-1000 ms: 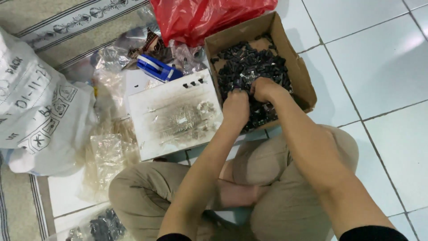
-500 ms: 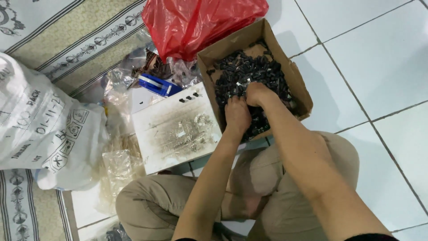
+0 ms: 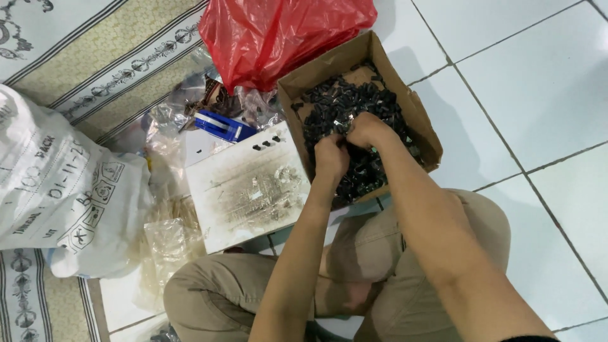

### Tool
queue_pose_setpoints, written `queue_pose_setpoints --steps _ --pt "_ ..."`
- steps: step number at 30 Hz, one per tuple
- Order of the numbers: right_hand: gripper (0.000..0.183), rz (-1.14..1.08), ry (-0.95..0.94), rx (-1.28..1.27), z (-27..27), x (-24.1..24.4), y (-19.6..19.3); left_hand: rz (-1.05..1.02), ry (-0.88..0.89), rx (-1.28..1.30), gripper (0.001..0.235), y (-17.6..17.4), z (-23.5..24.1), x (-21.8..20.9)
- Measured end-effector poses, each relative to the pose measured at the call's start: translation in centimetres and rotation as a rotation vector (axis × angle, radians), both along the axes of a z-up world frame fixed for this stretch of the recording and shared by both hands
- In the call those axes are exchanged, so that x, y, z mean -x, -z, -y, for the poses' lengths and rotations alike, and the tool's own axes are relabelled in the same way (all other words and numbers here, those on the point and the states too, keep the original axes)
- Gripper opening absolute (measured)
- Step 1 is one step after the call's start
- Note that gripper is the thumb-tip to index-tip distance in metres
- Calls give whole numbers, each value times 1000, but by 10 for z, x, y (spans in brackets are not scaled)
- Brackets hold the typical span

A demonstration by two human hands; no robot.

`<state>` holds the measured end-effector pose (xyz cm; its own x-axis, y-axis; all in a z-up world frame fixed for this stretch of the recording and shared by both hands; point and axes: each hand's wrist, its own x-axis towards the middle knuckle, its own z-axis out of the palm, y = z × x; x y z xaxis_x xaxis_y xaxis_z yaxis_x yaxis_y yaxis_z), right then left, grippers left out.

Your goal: The person sits cross-legged on the floor and repeatedly picks small black components from a cardboard box. They place each component onto a white rectangular board, arranging them in a row.

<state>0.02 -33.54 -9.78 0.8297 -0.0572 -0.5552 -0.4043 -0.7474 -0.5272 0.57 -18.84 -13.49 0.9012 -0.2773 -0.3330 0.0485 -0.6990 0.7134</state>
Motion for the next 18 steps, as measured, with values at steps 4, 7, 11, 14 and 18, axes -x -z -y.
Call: queue_pose_setpoints --steps 4,7,11,14,18 --pt "36 -50 92 -42 -1 -6 10 34 10 -11 26 8 1 6" --pt "34 -128 95 -39 -4 -5 -8 38 -6 10 27 16 6 10" --pt "48 -217 51 -76 15 -9 21 139 180 -134 29 -26 14 12" --pt "54 -290 219 -308 20 4 11 151 273 -107 31 -33 4 10" --pt "45 -308 527 -626 10 11 -57 122 234 123 32 -17 -11 -7"
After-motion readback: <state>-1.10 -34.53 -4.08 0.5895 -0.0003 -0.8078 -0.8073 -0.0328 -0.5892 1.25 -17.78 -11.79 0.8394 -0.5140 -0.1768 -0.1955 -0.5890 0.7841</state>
